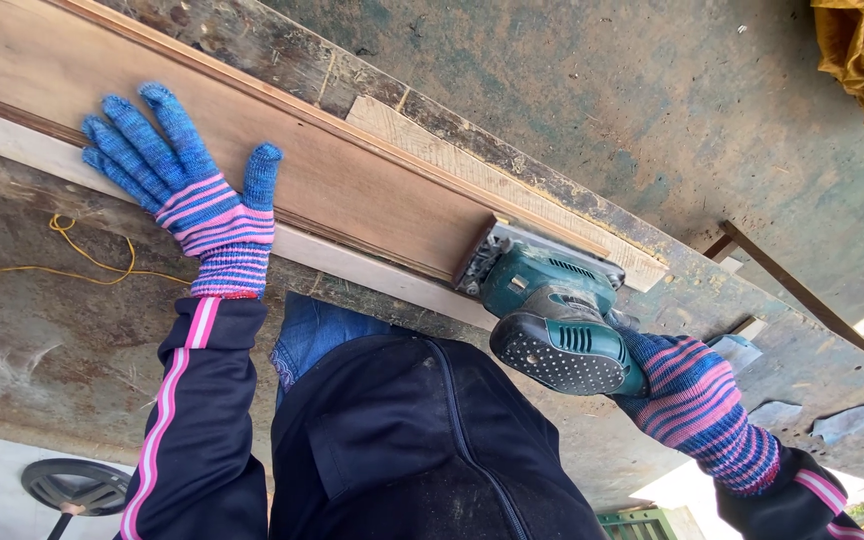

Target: Sanding a wood plank using manual sandpaper and an orbital sander.

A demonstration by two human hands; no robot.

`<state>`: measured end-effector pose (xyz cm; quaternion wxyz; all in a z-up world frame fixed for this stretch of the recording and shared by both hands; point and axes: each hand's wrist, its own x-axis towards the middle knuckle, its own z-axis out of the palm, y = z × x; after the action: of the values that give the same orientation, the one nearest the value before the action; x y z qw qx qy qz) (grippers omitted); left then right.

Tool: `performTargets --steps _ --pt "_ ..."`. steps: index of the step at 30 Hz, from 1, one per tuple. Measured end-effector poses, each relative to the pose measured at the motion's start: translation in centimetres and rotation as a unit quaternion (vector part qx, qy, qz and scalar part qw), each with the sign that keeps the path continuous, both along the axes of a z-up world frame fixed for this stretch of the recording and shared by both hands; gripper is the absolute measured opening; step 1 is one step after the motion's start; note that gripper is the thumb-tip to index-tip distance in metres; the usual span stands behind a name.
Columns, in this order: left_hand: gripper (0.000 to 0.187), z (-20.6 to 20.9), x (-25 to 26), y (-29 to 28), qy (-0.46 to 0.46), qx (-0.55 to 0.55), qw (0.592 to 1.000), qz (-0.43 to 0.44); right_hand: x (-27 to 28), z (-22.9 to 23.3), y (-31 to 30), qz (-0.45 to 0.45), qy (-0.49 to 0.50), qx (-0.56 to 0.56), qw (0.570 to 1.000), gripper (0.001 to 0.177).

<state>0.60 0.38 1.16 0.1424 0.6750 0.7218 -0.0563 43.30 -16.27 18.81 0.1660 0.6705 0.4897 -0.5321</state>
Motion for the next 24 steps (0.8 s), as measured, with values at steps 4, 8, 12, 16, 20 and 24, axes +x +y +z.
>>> performTargets --steps 4,8,12,16,20,24 --pt "0.114 -0.5 -0.1 -0.1 0.003 0.008 1.000 0.005 -1.0 0.3 1.1 0.007 -0.020 -0.016 1.000 0.052" --pt "0.115 -0.8 -0.3 -0.2 -0.001 0.017 1.000 0.005 -1.7 0.2 1.5 0.003 -0.034 -0.008 0.999 0.055" --pt "0.115 -0.9 -0.2 -0.2 0.001 0.027 1.000 -0.003 -2.5 0.3 1.7 0.009 -0.038 -0.003 0.999 0.055" --pt "0.114 -0.6 -0.2 -0.1 -0.005 0.018 1.000 -0.003 -3.1 -0.1 1.8 0.024 -0.034 0.017 0.999 0.053" --pt "0.113 0.0 0.0 -0.1 -0.020 0.035 0.999 -0.009 -3.8 -0.3 2.0 0.039 -0.045 0.030 0.998 0.056" --pt "0.112 0.1 -0.1 0.1 -0.037 0.034 0.999 -0.017 -4.8 -0.3 2.4 0.050 -0.040 0.090 0.994 0.056"
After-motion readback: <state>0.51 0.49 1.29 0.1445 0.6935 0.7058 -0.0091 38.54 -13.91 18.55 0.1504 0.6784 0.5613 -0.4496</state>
